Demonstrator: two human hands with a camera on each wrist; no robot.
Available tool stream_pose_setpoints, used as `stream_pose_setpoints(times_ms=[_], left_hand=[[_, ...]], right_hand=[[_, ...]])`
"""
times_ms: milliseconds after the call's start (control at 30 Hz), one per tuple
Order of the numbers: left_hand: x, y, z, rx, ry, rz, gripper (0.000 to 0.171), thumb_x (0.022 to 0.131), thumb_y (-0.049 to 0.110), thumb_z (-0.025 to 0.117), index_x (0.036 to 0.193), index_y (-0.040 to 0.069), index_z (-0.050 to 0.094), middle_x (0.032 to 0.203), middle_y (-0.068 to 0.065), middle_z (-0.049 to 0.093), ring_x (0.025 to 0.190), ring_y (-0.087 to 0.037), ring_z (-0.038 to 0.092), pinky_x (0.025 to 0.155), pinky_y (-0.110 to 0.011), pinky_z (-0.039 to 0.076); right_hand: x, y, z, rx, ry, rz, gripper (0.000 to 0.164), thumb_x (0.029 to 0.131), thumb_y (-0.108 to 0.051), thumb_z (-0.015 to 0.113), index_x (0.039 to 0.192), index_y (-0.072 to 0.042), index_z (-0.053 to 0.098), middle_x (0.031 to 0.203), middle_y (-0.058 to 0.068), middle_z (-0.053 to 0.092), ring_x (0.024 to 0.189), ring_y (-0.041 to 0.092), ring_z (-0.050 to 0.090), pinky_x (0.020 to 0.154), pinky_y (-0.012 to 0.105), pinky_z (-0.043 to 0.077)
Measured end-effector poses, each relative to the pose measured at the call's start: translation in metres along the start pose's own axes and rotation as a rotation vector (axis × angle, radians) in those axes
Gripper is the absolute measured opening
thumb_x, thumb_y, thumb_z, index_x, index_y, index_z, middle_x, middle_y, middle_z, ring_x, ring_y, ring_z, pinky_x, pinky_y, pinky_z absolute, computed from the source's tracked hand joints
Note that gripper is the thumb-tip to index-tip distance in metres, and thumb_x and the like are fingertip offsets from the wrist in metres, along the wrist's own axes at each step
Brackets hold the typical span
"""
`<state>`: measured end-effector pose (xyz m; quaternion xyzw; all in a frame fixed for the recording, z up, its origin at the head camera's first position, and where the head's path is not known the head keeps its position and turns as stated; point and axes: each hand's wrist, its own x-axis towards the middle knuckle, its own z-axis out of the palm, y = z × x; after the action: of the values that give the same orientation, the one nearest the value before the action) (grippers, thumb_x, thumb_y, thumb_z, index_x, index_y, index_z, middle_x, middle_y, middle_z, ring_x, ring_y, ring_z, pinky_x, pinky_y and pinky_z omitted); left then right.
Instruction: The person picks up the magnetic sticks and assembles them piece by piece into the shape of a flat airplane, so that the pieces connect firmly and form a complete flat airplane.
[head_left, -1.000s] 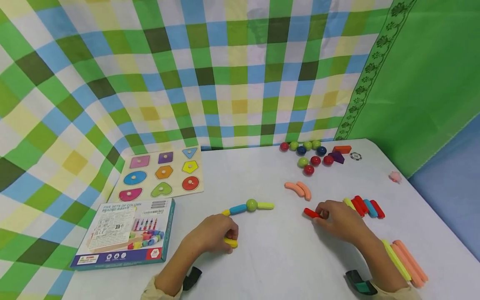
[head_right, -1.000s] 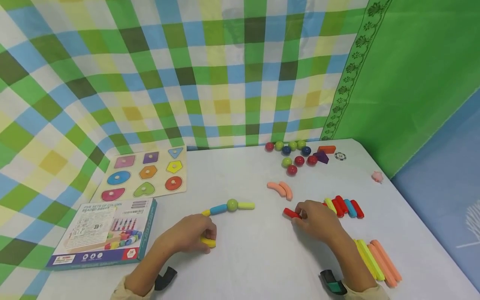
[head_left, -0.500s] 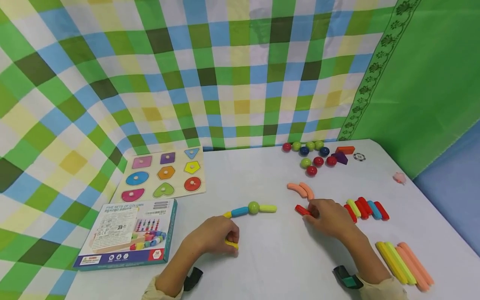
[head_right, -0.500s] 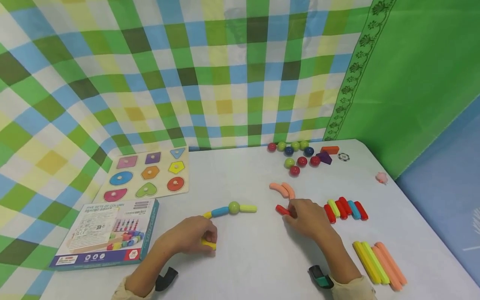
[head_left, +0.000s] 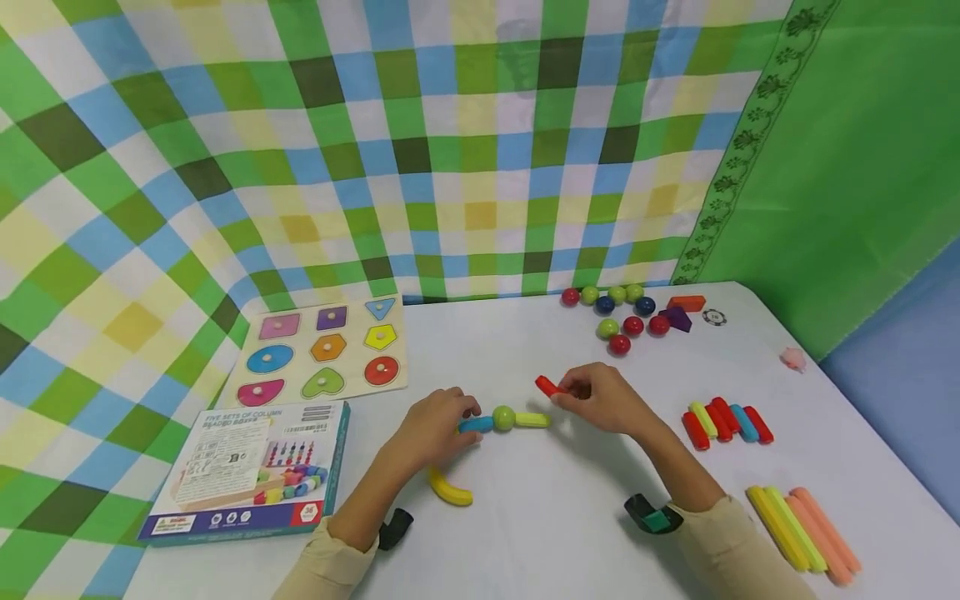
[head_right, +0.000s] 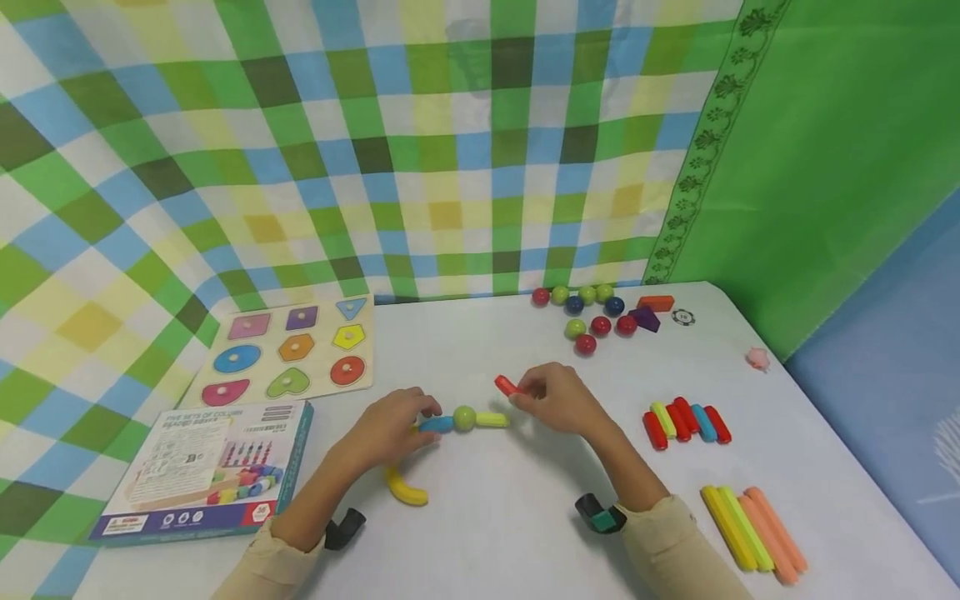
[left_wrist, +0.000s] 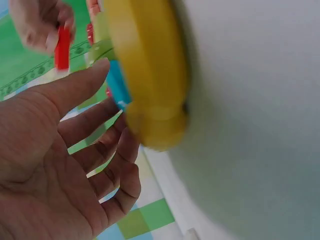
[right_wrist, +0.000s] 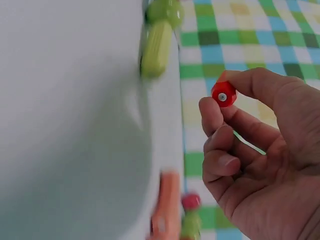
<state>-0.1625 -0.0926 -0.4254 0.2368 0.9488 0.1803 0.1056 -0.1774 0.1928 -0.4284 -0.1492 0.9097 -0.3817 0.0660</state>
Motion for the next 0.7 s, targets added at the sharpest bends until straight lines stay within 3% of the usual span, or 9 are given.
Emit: stream_pose_setpoints(times_ms=[167, 267, 433, 700], left_hand=[[0.011, -0.004, 0.007, -0.028, -0.032, -0.041, 0.024, 0.082, 0.031, 0.074, 0.102, 0.016, 0.07, 0.087, 0.006, 0.061, 0.08, -0.011, 0.052, 0.078, -0.029, 0.047], [0.015, -0.004, 0.01, -0.044, -0.03, -0.053, 0.023, 0.082, 0.031, 0.075, 0.099, 0.017, 0.07, 0.084, 0.008, 0.06, 0.079, -0.01, 0.052, 0.078, -0.028, 0.047], [0.016, -0.004, 0.011, -0.054, -0.027, -0.062, 0.023, 0.081, 0.031, 0.076, 0.099, 0.018, 0.07, 0.083, 0.01, 0.059, 0.079, -0.01, 0.052, 0.076, -0.028, 0.047], [0.014, -0.007, 0.012, -0.044, 0.002, -0.054, 0.022, 0.081, 0.032, 0.075, 0.097, 0.017, 0.071, 0.082, 0.009, 0.059, 0.078, -0.01, 0.052, 0.075, -0.028, 0.047]], right_hand=[[0.034, -0.013, 0.021, 0.195, -0.112, 0.093, 0.012, 0.085, -0.026, 0.071, 0.086, -0.014, 0.074, 0.078, 0.004, 0.068, 0.072, 0.021, 0.056, 0.061, 0.029, 0.045], [0.047, -0.016, 0.031, 0.256, -0.145, 0.165, 0.016, 0.084, -0.026, 0.072, 0.086, -0.01, 0.074, 0.08, 0.007, 0.07, 0.076, 0.022, 0.058, 0.063, 0.028, 0.043], [0.057, -0.022, 0.042, 0.28, -0.161, 0.281, 0.017, 0.081, -0.026, 0.073, 0.084, -0.009, 0.07, 0.076, 0.007, 0.07, 0.069, 0.017, 0.054, 0.057, 0.026, 0.037], [0.061, -0.022, 0.054, 0.254, -0.115, 0.27, 0.02, 0.08, -0.029, 0.074, 0.075, -0.01, 0.072, 0.073, 0.002, 0.065, 0.061, 0.014, 0.046, 0.052, 0.024, 0.035]])
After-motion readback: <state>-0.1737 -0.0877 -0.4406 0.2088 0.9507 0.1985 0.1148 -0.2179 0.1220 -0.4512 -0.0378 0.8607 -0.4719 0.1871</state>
